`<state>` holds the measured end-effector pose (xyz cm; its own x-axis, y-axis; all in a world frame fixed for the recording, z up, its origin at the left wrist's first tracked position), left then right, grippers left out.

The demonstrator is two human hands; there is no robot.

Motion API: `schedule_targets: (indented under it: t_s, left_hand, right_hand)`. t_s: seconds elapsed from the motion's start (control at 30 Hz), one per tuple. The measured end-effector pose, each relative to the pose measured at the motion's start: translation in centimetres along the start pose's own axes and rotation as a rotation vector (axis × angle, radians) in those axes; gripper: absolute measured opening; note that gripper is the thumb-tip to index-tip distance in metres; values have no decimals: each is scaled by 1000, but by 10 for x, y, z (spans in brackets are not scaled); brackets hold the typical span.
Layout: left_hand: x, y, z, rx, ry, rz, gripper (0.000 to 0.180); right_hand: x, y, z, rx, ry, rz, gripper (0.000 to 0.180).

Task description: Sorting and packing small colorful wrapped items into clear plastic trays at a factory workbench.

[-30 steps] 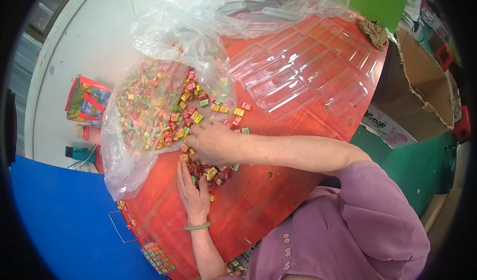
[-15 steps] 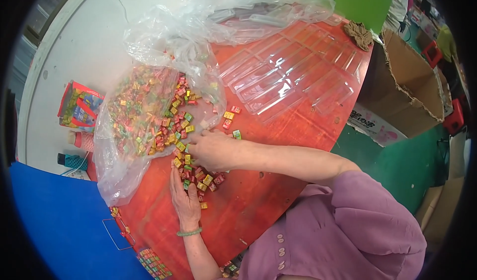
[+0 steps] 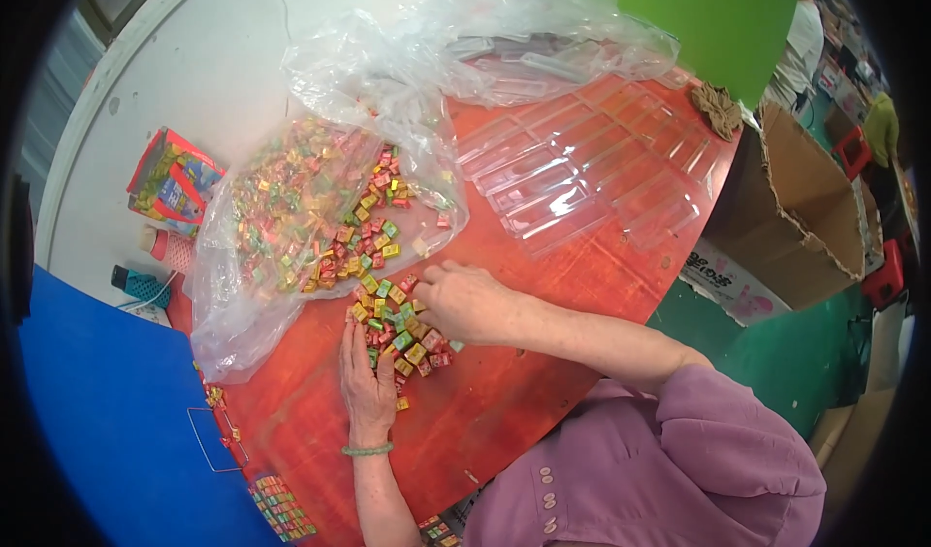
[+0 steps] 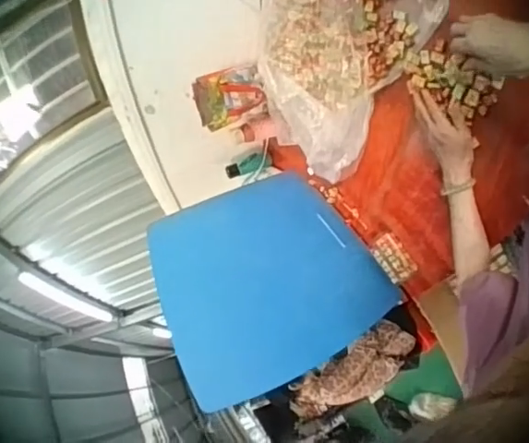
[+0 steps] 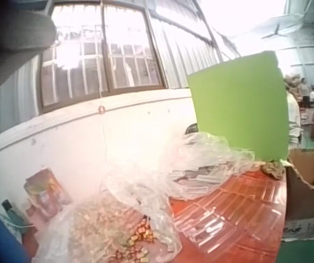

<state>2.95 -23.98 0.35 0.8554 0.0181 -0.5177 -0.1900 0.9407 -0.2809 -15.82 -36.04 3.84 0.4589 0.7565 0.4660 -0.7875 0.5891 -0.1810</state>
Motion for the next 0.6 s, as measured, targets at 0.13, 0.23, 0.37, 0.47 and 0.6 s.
schedule_targets:
  t_s: [0.13, 0.23, 0.37, 0.47, 0.6]
  left_hand:
    - [-5, -5, 1, -9, 9, -48, 74]
    - [-3, -5, 0, -25, 18, -53, 72]
    - [-6, -6, 2, -40, 14, -48, 72]
    - [-4, -4, 3, -37, 8, -53, 70]
    - [-5, -5, 3, -28, -5, -57, 67]
  right_hand:
    - [-18, -36, 3, -96, 103, 92, 30]
    - [-33, -57, 32, -67, 347, 131, 34]
    - [-53, -44, 31, -147, 670, 165, 30]
    - [-61, -46, 30, 50, 722, 220, 28]
    - [-81, -55, 37, 96, 627, 211, 27]
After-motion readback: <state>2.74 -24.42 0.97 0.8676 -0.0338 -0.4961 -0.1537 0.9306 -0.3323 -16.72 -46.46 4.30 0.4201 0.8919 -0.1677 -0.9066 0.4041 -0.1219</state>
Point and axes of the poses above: each hand's wrist, its own y-axis away from the middle knuckle, its own z-axis out of the back of the hand, x = y × z, the point moved 4 cm from there along -y, towards the middle knuckle, and after that the axes turned 4 degrees about z, right-handed, at the moved point
